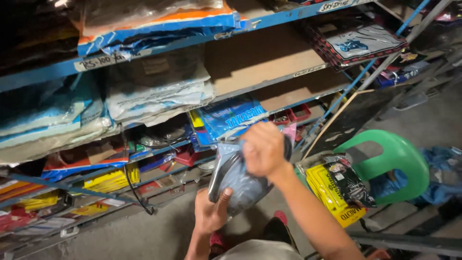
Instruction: Wiping dust off packaged motorcycle cables in a parts room storage area.
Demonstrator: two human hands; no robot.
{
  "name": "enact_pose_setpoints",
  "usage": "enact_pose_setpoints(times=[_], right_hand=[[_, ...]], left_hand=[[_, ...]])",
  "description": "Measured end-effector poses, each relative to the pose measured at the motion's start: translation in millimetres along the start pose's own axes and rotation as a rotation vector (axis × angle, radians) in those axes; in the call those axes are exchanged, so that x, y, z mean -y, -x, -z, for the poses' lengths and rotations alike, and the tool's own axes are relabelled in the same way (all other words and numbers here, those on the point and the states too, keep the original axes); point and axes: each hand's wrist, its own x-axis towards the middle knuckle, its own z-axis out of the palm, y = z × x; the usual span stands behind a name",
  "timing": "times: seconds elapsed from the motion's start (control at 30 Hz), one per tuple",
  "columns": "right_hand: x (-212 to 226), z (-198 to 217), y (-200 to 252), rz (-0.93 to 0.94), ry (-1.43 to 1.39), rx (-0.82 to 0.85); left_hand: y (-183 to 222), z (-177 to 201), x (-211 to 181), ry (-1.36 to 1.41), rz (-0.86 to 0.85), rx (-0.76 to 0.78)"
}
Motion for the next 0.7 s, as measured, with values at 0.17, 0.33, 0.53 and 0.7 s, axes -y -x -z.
enact_pose_setpoints(times=[0.17, 0.33, 0.53, 0.7], right_hand=[[-68.4, 17.5, 51.2, -0.182, 0.019, -0.001], [-94.1, 32.0, 62.3, -0.294, -0.027, 0.017], [-90.3, 76.2, 56.4, -0.233, -0.066, 0.077], [-106.7, 115.4, 48.7, -0.127, -0.277, 0.063]], left_hand=[[7.9, 0.0, -14.9, 0.111, -0.231, -0.089], [10.7, -39.5, -3.5, 0.205, 0.023, -0.131], [4.0, -124.6, -42.4, 0.098, 0.008, -0.089], [1.9, -183.9, -60.3, -0.015, -0.024, -0.162]])
